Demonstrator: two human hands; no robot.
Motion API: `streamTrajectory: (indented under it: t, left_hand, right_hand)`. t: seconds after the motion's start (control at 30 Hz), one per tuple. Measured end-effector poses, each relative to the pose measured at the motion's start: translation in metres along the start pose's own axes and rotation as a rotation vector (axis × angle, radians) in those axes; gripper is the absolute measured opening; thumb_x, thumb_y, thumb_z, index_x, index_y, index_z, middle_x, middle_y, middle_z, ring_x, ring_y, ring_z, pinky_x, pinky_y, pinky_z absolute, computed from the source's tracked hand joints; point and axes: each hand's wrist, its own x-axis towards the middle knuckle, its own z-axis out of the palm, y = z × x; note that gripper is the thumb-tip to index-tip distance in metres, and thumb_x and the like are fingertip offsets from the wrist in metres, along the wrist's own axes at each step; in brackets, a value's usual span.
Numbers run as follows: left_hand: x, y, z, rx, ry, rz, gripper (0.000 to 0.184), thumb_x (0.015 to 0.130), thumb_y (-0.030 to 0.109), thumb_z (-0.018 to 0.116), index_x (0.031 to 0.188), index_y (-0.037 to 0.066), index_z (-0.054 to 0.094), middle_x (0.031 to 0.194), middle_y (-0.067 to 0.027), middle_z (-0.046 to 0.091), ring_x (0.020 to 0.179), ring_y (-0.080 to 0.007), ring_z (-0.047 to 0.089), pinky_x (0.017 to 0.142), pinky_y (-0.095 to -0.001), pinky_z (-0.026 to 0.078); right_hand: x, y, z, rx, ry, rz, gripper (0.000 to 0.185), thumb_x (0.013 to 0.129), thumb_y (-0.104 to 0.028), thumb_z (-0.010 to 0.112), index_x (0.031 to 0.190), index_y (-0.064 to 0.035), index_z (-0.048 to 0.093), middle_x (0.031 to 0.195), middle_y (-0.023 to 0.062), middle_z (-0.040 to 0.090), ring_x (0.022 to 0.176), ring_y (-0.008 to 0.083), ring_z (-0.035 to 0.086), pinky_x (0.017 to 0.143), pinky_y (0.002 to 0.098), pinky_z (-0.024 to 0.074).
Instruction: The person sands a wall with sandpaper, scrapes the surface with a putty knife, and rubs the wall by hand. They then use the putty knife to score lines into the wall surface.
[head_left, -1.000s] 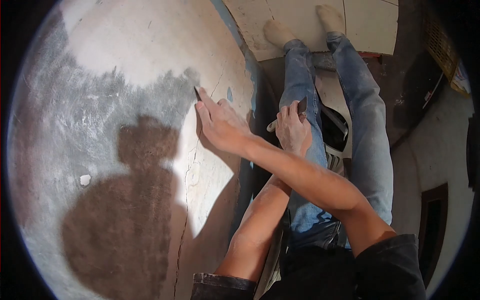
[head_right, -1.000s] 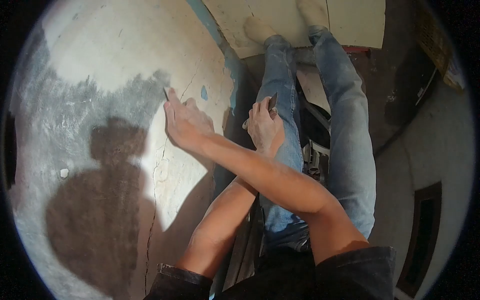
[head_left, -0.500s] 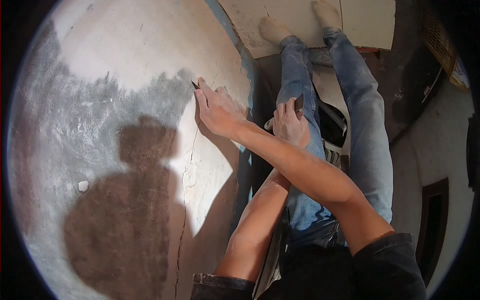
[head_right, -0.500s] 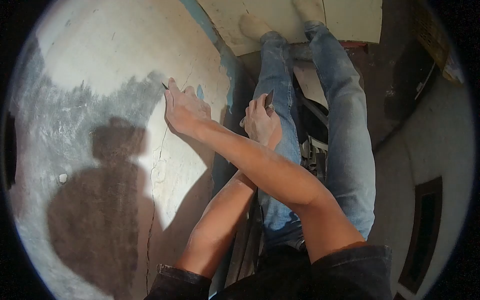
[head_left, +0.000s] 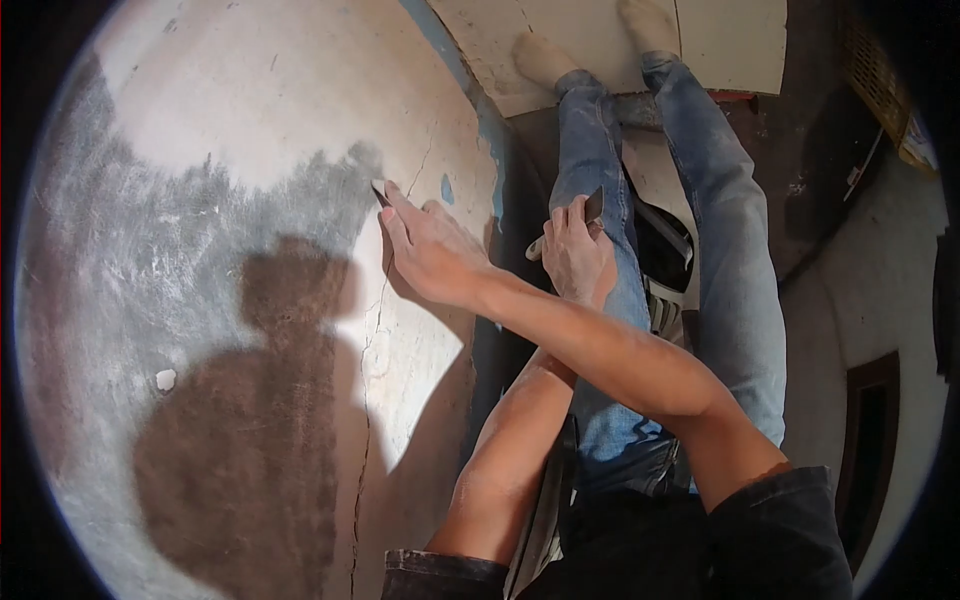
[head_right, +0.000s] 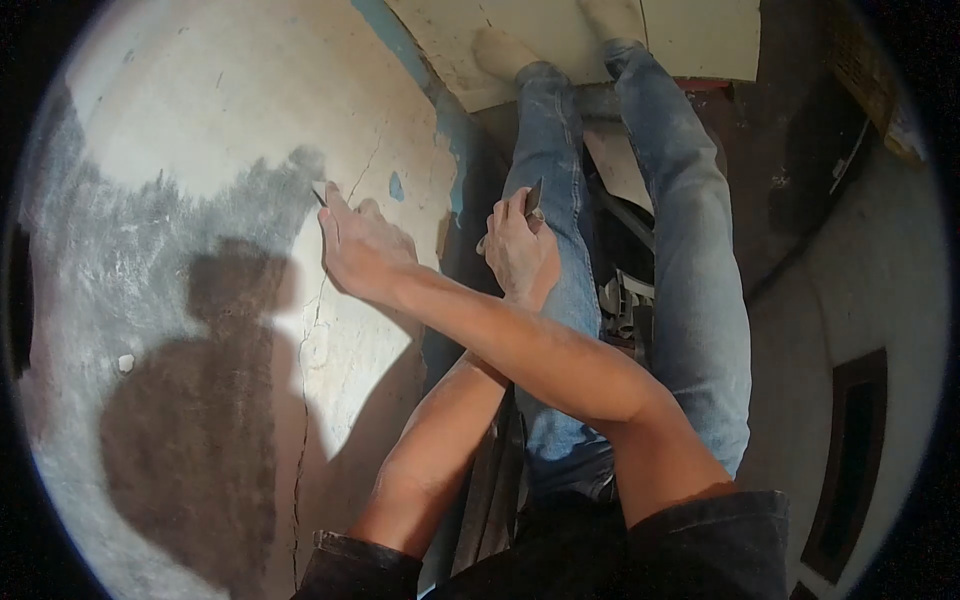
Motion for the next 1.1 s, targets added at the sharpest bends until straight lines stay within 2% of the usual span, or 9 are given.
streamTrajectory:
  t: [0.17, 0.3, 0.4, 0.5, 0.6, 0.77, 0.87, 0.97, 1.1]
  left_hand:
    - [0.002, -0.007, 0.001, 0.001, -0.02, 0.014, 0.038, 0.083, 0.011, 0.056, 0.121, 0.009, 0.057, 0.114, -0.0128, 0.058, 0.11, -0.0347, 0.054, 0.091, -0.0479, 0.043]
    - [0.0, -0.001, 0.002, -0.001, 0.004, -0.006, 0.038, 0.083, 0.011, 0.056, 0.122, 0.01, 0.057, 0.115, -0.0127, 0.058, 0.111, -0.0347, 0.054, 0.092, -0.0476, 0.043]
    - [-0.004, 0.006, -0.009, 0.028, -0.022, -0.02, 0.038, 0.084, 0.012, 0.055, 0.122, 0.01, 0.056, 0.116, -0.0129, 0.058, 0.111, -0.0349, 0.054, 0.092, -0.0478, 0.043]
    - [0.004, 0.002, -0.008, 0.021, -0.062, -0.027, 0.038, 0.085, 0.012, 0.054, 0.123, 0.01, 0.056, 0.117, -0.0131, 0.057, 0.112, -0.0354, 0.053, 0.094, -0.0478, 0.043]
    - [0.001, 0.0, -0.004, 0.007, -0.062, -0.026, 0.038, 0.086, 0.012, 0.053, 0.124, 0.01, 0.055, 0.118, -0.0133, 0.057, 0.113, -0.036, 0.053, 0.095, -0.0477, 0.043]
    - [0.0, 0.008, -0.014, 0.017, -0.057, -0.028, 0.038, 0.086, 0.012, 0.053, 0.124, 0.009, 0.055, 0.117, -0.0141, 0.057, 0.113, -0.0361, 0.053, 0.094, -0.0479, 0.043]
    - [0.002, 0.01, -0.013, -0.007, -0.035, -0.032, 0.037, 0.086, 0.012, 0.053, 0.123, 0.008, 0.055, 0.117, -0.0147, 0.057, 0.112, -0.0364, 0.053, 0.094, -0.0483, 0.042]
    - [0.0, 0.005, -0.007, -0.011, -0.04, -0.017, 0.037, 0.086, 0.012, 0.054, 0.123, 0.008, 0.055, 0.117, -0.015, 0.057, 0.112, -0.0366, 0.053, 0.094, -0.0484, 0.043]
    - [0.0, 0.003, -0.008, 0.018, -0.052, -0.007, 0.038, 0.085, 0.012, 0.055, 0.123, 0.008, 0.056, 0.116, -0.0143, 0.057, 0.111, -0.0363, 0.054, 0.092, -0.0493, 0.044]
  right_hand:
    - [0.025, -0.003, -0.003, -0.033, 0.067, 0.057, 0.055, 0.103, -0.042, 0.027, 0.147, -0.0099, 0.034, 0.109, 0.0329, 0.055, 0.105, 0.0501, 0.055, 0.098, 0.053, 0.04]
    - [-0.002, -0.005, 0.001, -0.026, -0.01, 0.004, 0.053, 0.103, -0.04, 0.027, 0.146, -0.0107, 0.037, 0.11, 0.0335, 0.055, 0.105, 0.0499, 0.055, 0.094, 0.0543, 0.0423]
    - [0.027, 0.009, -0.003, -0.081, 0.08, 0.052, 0.054, 0.103, -0.04, 0.028, 0.147, -0.01, 0.035, 0.11, 0.0334, 0.055, 0.105, 0.0495, 0.056, 0.094, 0.0541, 0.042]
    - [0.041, 0.005, -0.002, -0.047, 0.041, 0.062, 0.054, 0.103, -0.04, 0.028, 0.147, -0.0101, 0.036, 0.11, 0.0329, 0.055, 0.105, 0.0491, 0.056, 0.094, 0.0541, 0.0419]
    - [0.006, -0.003, 0.002, -0.067, 0.036, -0.005, 0.052, 0.103, -0.039, 0.029, 0.145, -0.0105, 0.038, 0.109, 0.0331, 0.056, 0.104, 0.0482, 0.057, 0.091, 0.0554, 0.0431]
    - [0.039, 0.002, -0.01, -0.065, 0.067, 0.092, 0.052, 0.103, -0.04, 0.028, 0.145, -0.0113, 0.038, 0.115, 0.0321, 0.054, 0.106, 0.0502, 0.055, 0.095, 0.0538, 0.0421]
    - [0.022, -0.001, 0.001, -0.093, 0.07, 0.023, 0.051, 0.102, -0.039, 0.028, 0.145, -0.0128, 0.038, 0.114, 0.0313, 0.055, 0.106, 0.0492, 0.055, 0.093, 0.0544, 0.0425]
    - [0.009, 0.002, -0.001, -0.119, 0.028, -0.025, 0.05, 0.103, -0.035, 0.028, 0.143, -0.0081, 0.037, 0.115, 0.0302, 0.054, 0.101, 0.0468, 0.06, 0.089, 0.0547, 0.0461]
    - [0.037, 0.001, -0.004, -0.095, 0.107, 0.064, 0.053, 0.103, -0.04, 0.028, 0.144, -0.0081, 0.037, 0.113, 0.0313, 0.055, 0.108, 0.0482, 0.054, 0.096, 0.0529, 0.0412]
